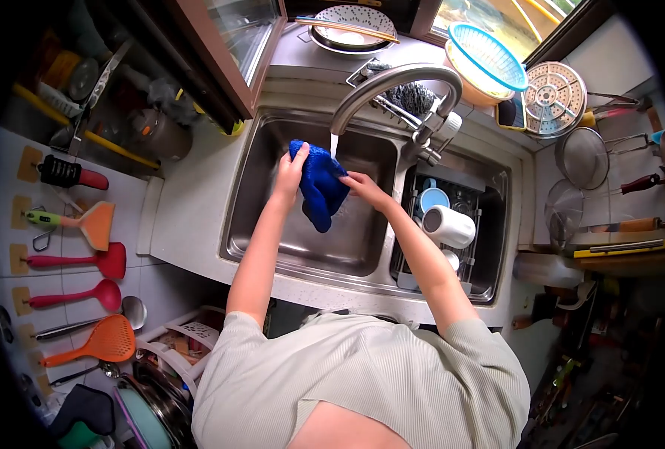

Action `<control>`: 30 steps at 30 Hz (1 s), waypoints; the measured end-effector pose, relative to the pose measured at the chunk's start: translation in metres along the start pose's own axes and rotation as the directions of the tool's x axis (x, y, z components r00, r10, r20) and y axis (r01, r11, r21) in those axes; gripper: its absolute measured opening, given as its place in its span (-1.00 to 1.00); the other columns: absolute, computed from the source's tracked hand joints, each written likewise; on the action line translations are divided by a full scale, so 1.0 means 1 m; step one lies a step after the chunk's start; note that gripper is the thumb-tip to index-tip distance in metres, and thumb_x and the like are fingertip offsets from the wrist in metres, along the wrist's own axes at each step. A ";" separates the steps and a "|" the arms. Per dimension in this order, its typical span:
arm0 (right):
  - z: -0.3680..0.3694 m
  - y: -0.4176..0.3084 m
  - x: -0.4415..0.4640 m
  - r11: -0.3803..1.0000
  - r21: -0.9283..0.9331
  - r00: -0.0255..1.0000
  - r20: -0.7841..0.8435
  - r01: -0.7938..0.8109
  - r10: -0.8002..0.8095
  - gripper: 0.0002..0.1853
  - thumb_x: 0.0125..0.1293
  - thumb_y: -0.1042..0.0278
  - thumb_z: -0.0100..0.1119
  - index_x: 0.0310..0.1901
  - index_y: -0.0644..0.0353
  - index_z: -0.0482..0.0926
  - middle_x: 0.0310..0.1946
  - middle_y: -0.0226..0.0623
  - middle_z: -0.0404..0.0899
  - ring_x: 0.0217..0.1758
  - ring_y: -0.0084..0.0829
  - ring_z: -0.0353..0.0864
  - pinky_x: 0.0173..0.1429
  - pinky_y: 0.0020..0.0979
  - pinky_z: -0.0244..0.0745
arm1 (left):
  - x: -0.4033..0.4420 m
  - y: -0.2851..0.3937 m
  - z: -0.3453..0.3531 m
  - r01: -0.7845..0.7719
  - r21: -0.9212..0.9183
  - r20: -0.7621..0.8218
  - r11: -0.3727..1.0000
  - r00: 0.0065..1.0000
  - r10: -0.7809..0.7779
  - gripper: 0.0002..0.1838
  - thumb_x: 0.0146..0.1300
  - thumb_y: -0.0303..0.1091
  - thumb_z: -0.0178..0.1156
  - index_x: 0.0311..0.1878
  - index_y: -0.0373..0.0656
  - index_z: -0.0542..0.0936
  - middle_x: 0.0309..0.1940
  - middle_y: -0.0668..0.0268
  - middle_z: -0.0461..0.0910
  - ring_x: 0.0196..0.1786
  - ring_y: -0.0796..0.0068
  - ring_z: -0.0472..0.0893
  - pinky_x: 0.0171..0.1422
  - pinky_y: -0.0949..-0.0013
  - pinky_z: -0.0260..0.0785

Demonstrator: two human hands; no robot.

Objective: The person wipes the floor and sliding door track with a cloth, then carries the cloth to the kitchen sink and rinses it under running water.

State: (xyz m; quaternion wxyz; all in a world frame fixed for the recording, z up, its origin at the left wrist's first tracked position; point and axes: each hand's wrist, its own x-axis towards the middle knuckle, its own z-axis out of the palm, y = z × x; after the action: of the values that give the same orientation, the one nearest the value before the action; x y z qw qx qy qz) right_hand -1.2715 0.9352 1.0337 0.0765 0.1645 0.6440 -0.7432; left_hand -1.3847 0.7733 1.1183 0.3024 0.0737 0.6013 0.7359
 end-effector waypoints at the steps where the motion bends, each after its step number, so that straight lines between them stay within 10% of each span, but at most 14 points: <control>1: 0.001 0.003 0.000 0.995 0.071 0.995 -0.064 -0.071 0.076 -0.57 0.37 0.01 0.07 0.02 0.24 0.52 -0.15 -0.48 0.55 -0.07 -0.63 0.44 0.10 -0.53 0.32 | 0.002 -0.004 -0.007 -0.028 0.045 0.001 0.999 1.000 0.028 -0.68 0.39 -0.04 0.05 -0.33 -0.07 0.52 -0.46 0.55 0.47 -0.37 0.75 0.40 -0.21 0.57 0.27; 5: 0.015 -0.010 0.010 0.950 0.223 0.942 -0.303 0.218 -0.145 -0.70 0.38 0.12 0.07 -0.08 0.20 0.48 -0.29 -0.49 0.49 -0.17 -0.65 0.41 -0.06 -0.54 0.35 | 0.005 -0.028 -0.020 -0.035 0.185 -0.068 0.982 0.997 0.048 -0.60 0.44 0.00 -0.06 -0.15 -0.15 0.56 -0.32 0.46 0.55 -0.25 0.65 0.47 -0.06 0.49 0.33; 8: 0.028 -0.024 0.017 0.909 -0.076 0.861 -0.296 0.411 -0.414 -0.73 0.36 0.16 0.10 -0.12 0.21 0.45 -0.31 -0.44 0.49 -0.20 -0.61 0.42 -0.07 -0.53 0.35 | 0.001 -0.045 -0.013 0.146 0.061 -0.007 0.987 0.989 -0.146 -0.53 0.45 0.03 -0.11 0.10 -0.19 0.47 -0.09 0.36 0.56 -0.01 0.56 0.52 0.13 0.43 0.33; 12: 0.063 -0.034 0.021 0.831 -0.425 0.728 -0.429 0.360 -0.535 -0.67 0.26 0.09 0.18 -0.27 0.24 0.50 -0.47 -0.01 0.54 -0.38 -0.06 0.57 -0.26 -0.24 0.42 | -0.007 -0.065 0.022 0.244 -0.224 -0.009 0.944 0.968 -0.252 -0.44 0.45 0.10 -0.15 0.19 -0.23 0.40 0.07 0.31 0.50 0.10 0.53 0.48 0.21 0.41 0.30; 16: 0.053 -0.043 0.026 0.862 -0.485 0.570 -0.672 0.143 -0.473 -0.61 0.26 0.12 0.15 -0.50 0.32 0.41 -0.61 0.03 0.42 -0.52 0.07 0.40 -0.43 -0.24 0.31 | -0.025 -0.085 0.043 0.086 -0.264 -0.008 0.961 0.996 -0.091 -0.49 0.48 0.00 -0.18 0.24 -0.22 0.35 0.13 0.30 0.45 0.20 0.51 0.41 0.30 0.42 0.20; 25: 0.032 -0.025 0.027 0.876 -0.475 0.791 -0.504 0.082 -0.347 -0.59 0.30 -0.02 0.05 -0.39 0.22 0.55 -0.49 0.00 0.56 -0.32 0.10 0.56 -0.29 -0.11 0.43 | -0.016 -0.060 0.013 0.235 -0.372 0.146 0.898 0.970 -0.193 -0.55 0.49 -0.07 -0.18 0.23 -0.19 0.35 0.14 0.24 0.47 0.21 0.40 0.45 0.32 0.23 0.27; 30: -0.022 0.005 0.025 0.879 -0.458 0.941 -0.219 0.136 -0.259 -0.45 0.19 -0.22 0.12 -0.20 0.22 0.63 -0.38 -0.11 0.65 -0.22 -0.13 0.65 -0.10 -0.33 0.46 | -0.022 0.009 -0.010 0.000 -0.171 0.095 0.985 0.995 0.017 -0.56 0.50 -0.09 -0.24 0.25 -0.15 0.37 0.14 0.20 0.50 0.09 0.44 0.53 0.20 0.34 0.36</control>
State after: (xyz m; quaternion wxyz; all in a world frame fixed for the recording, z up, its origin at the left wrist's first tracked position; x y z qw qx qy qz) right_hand -1.2896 0.9583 1.0182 -0.0552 0.1769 0.8116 -0.5540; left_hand -1.3751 0.7524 1.1295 0.3329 0.0854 0.5202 0.7818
